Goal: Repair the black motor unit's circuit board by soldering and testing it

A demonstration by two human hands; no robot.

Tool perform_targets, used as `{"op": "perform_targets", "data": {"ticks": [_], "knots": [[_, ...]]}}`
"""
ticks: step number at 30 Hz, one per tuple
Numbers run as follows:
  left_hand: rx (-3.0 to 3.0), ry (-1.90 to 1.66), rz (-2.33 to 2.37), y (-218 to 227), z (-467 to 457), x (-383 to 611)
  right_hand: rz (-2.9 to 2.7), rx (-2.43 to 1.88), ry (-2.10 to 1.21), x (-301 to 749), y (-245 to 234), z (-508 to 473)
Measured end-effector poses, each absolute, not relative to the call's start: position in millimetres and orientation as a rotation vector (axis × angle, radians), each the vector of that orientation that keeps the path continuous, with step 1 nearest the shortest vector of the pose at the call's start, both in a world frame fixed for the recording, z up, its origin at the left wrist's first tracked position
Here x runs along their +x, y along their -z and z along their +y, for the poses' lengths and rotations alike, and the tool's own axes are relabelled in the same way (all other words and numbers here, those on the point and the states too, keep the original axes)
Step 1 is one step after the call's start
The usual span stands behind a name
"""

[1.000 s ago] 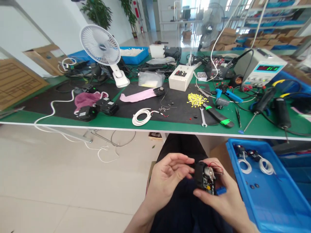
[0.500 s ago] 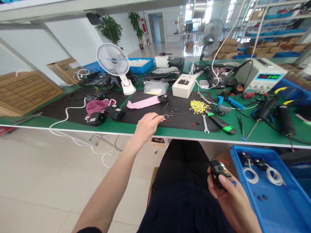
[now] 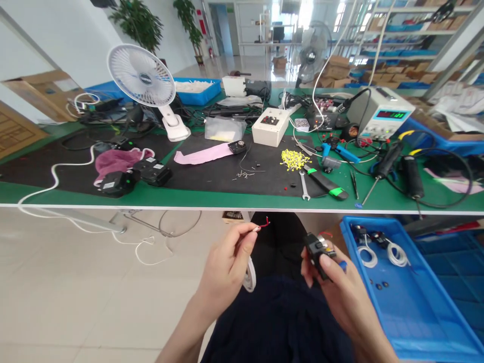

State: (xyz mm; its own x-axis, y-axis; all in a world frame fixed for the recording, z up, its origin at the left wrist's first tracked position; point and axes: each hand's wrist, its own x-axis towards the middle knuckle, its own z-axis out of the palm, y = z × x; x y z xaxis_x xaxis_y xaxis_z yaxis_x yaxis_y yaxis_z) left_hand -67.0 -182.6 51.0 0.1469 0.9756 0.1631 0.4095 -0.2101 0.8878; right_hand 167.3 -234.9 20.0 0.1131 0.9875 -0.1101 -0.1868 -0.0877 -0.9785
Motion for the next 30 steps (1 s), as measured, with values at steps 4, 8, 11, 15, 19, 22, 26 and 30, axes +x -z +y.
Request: {"op": "perform_targets", "data": {"ticks": [4,8,11,15,19,22,26,30], "knots": [[1.473,-1.059,1.334,-44.4,-178.3,-67.1,-1.360,-1.622,-0.461,205.8,-25.8,-167.5],[1.330,-1.046,1.339,-39.1,-186.7,-64.0,-1.508,-1.783,-0.123,240.7,-26.6,-93.2],[1.253,-1.005,1.363,-32.1,-193.5,-60.4,-1.693,-1.825,0.017,249.2,-19.1,-63.1],[1.216,-1.019,1.372,-26.7,-196.9,-56.1,-1.806,-1.853,0.202,242.6,-11.4,-58.5],[1.222,-1.045,1.331,-29.2,-198.3,-51.8,-1.889,-1.790,0.346,223.4,-21.9,-66.5],[1.191,-1.028,1.259,-32.9,-199.3,-48.7,-2.106,-1.640,0.323,203.7,-32.1,-62.0],[1.179,-1.025,1.208,-34.8,-199.8,-48.0,-2.324,-1.486,0.200,183.2,-31.0,-41.8],[1.218,-1.035,1.223,-35.7,-200.1,-49.9,-2.262,-1.484,0.049,175.2,-25.7,-31.8]]}}
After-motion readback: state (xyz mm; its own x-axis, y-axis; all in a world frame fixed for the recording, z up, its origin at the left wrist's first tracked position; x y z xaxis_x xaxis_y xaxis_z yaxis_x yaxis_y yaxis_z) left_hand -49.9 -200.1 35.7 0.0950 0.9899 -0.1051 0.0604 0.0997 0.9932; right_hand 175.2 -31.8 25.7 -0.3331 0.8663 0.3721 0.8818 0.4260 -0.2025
